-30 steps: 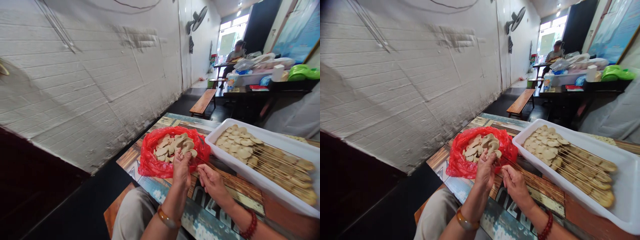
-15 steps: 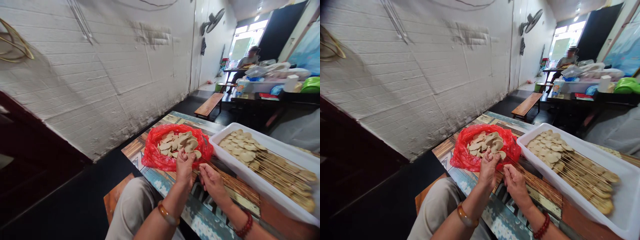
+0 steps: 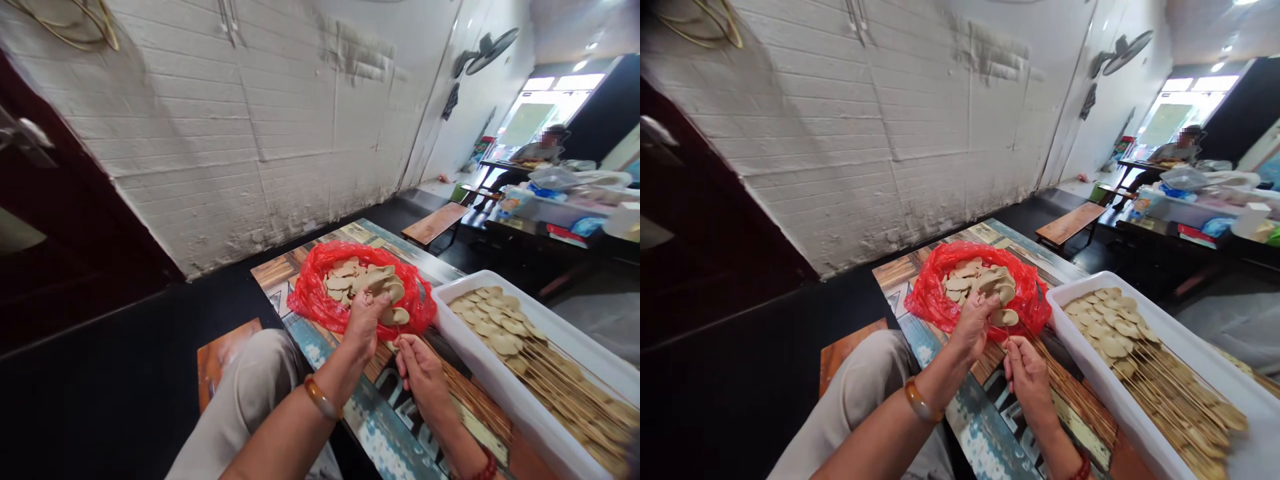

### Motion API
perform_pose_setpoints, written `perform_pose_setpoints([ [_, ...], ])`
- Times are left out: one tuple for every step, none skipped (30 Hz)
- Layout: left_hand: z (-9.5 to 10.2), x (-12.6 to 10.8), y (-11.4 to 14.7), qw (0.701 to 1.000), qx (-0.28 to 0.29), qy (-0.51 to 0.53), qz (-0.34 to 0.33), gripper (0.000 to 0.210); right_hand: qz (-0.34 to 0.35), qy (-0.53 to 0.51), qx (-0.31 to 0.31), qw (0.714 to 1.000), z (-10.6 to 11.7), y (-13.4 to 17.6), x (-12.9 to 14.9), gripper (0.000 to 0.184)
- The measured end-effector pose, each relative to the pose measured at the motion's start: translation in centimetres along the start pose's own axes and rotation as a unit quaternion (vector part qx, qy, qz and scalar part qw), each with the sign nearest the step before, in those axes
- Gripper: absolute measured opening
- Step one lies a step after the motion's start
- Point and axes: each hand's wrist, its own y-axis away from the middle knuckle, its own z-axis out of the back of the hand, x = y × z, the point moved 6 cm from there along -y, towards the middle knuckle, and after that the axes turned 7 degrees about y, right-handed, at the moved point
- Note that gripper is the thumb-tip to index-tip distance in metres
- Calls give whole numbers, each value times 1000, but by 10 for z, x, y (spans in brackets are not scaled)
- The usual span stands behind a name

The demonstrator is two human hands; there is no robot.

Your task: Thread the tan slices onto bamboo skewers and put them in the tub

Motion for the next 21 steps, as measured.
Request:
perform_pose_setpoints([
  [-2, -1, -1, 1000, -1, -3, -3, 51, -3, -5, 2, 1000, 0, 0, -1, 27],
  [-3, -1, -2, 1000, -4, -8, -3, 50, -6, -10, 4, 1000, -1, 0, -2, 26],
  [-4, -1, -2, 1000, -5, -12, -1, 50, -7, -15, 4, 1000, -1, 0, -3, 26],
  [-5, -1, -2, 1000, -3, -15, 2, 50, -8, -19, 5, 1000, -1, 0, -3, 25],
  [-6, 0, -2, 1000, -1, -18, 3, 50, -9, -21, 7, 1000, -1, 0, -3, 25],
  [-6, 0, -2, 1000, 1, -20, 4, 50, -8, -21, 9, 1000, -1, 1, -2, 25],
  [-6, 0, -2, 1000, -1, -22, 2, 50, -8, -23, 12, 1000, -2, 1, -2, 25],
  [-5, 0, -2, 1000, -6, -25, -3, 50, -9, -23, 13, 1000, -2, 1, -2, 25],
  [-4, -1, -2, 1000, -10, -27, -9, 48, -9, -22, 12, 1000, -2, 1, -3, 25],
  [-3, -1, -2, 999, -14, -30, -16, 47, -9, -20, 10, 1000, -1, 1, -3, 25],
  [-3, -1, -1, 999, -16, -32, -22, 47, -10, -16, 8, 1000, -1, 1, -3, 25],
  [-2, -1, -1, 999, -17, -36, -27, 46, -9, -12, 6, 1000, -1, 1, -3, 25],
  [-2, -1, -2, 998, -20, -41, -31, 46, -8, -9, 6, 1000, -1, 1, -3, 25],
  [-1, 0, -2, 998, -25, -47, -34, 46, -7, -7, 6, 1000, 0, 1, -3, 25],
  [0, 1, -2, 997, -32, -54, -38, 46, -6, -6, 7, 1000, 0, 2, -2, 25],
  [1, 2, -2, 996, -41, -61, -41, 46, -4, -6, 7, 1000, 0, 2, -1, 25],
  [2, 3, -2, 995, -48, -69, -44, 46, -3, -6, 7, 1000, 0, 2, -1, 25],
  [2, 3, -1, 995, -54, -76, -45, 46, -3, -5, 6, 1000, 0, 2, 0, 25],
  [3, 4, -1, 994, -57, -82, -47, 46, -4, -5, 5, 1000, 0, 2, 0, 25],
  [3, 4, -1, 993, -58, -86, -50, 45, -6, -5, 4, 1000, 0, 2, 0, 26],
  [4, 4, -1, 993, -59, -90, -56, 44, -8, -5, 3, 1000, 0, 2, 0, 27],
])
